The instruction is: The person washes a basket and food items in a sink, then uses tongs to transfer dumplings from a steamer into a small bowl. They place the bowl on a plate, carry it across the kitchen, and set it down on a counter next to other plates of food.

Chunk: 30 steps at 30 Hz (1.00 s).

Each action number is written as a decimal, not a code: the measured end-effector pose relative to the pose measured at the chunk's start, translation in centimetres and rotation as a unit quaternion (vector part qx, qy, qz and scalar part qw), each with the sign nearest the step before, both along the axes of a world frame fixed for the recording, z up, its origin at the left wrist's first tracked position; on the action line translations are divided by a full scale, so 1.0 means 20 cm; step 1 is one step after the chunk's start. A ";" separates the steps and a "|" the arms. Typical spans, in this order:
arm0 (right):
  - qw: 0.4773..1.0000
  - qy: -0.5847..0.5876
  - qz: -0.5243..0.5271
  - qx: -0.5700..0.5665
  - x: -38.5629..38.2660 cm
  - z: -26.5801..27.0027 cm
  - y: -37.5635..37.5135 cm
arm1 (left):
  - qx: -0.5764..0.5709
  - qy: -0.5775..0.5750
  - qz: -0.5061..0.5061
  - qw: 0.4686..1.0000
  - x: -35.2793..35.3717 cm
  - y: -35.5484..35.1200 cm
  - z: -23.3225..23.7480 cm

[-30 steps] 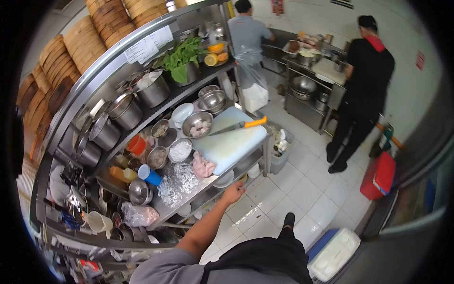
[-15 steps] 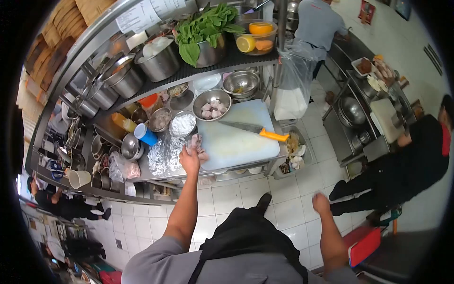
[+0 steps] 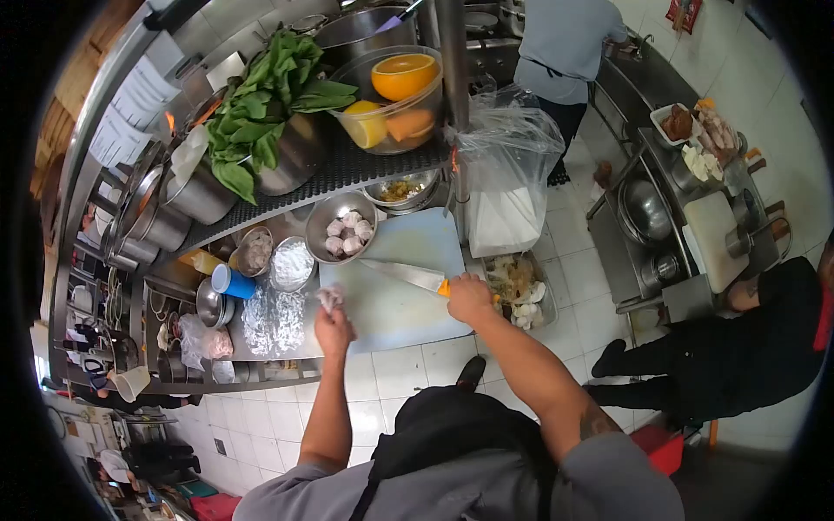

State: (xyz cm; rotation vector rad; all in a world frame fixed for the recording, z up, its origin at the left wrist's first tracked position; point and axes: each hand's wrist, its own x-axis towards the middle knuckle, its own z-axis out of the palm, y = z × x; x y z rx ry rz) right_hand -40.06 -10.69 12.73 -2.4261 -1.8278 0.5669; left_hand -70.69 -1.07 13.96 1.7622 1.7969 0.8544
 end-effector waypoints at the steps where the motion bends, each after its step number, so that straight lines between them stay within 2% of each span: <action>1: 0.998 0.045 -0.024 -0.024 0.02 0.07 -0.05 | 0.004 -0.008 -0.020 1.000 0.11 -0.02 0.03; 3: 0.987 0.128 -0.070 -0.066 0.09 0.23 -0.23 | 0.020 -0.028 -0.014 0.999 0.32 0.01 0.01; 5: 0.986 0.137 -0.086 -0.035 0.24 0.09 -0.53 | 0.019 -0.010 -0.005 1.000 0.49 0.05 -0.08; 6: 0.983 0.144 -0.101 -0.048 0.30 0.17 -0.70 | 0.031 0.019 -0.003 0.999 0.59 0.07 -0.10; 7: 0.988 0.129 -0.085 0.011 0.43 -0.07 -0.94 | 0.044 0.047 -0.001 0.998 0.67 0.10 -0.12; 8: 0.985 0.123 -0.123 -0.004 0.45 0.14 -1.10 | 0.067 0.091 0.004 0.994 0.76 0.12 -0.16; 10: 0.977 0.126 -0.167 0.030 0.55 0.15 -1.49 | 0.112 0.176 0.011 0.978 0.92 0.15 -0.23; 13: 0.955 0.129 -0.266 0.027 0.60 0.19 -1.97 | 0.101 0.198 0.021 0.975 1.12 0.23 -0.29; 16: 0.933 0.109 -0.343 0.032 0.61 0.10 -2.35 | 0.152 0.186 -0.044 0.970 1.29 0.35 -0.41; 19: 0.857 0.190 -0.472 0.076 0.64 -0.04 -2.57 | 0.102 0.210 -0.151 0.961 1.34 0.26 -0.31; 22: 0.898 0.184 -0.390 0.090 0.73 -0.04 -2.64 | 0.055 0.209 -0.290 0.932 1.32 0.00 -0.32; 23: 0.912 0.180 -0.359 0.087 0.77 -0.02 -2.62 | 0.068 0.193 -0.290 0.935 1.31 -0.16 -0.32; 25: 0.923 0.191 -0.320 0.092 0.84 -0.02 -2.56 | 0.015 0.147 -0.336 0.930 1.32 -0.48 -0.33; 26: 0.925 0.194 -0.315 0.082 0.86 0.01 -2.49 | -0.010 0.067 -0.340 0.938 1.34 -0.66 -0.22; 27: 0.927 0.198 -0.311 0.070 0.88 0.05 -2.43 | -0.081 -0.019 -0.308 0.948 1.38 -0.81 -0.14; 28: 0.937 0.191 -0.278 0.088 0.90 0.06 -2.36 | -0.093 -0.153 -0.240 0.954 1.44 -0.96 -0.21; 29: 0.946 0.183 -0.244 0.107 0.91 0.06 -2.28 | -0.269 -0.214 -0.154 0.926 1.49 -1.08 -0.10; 30: 0.947 0.187 -0.239 0.102 0.90 0.10 -2.19 | -0.414 -0.445 -0.100 0.788 1.55 -1.15 -0.30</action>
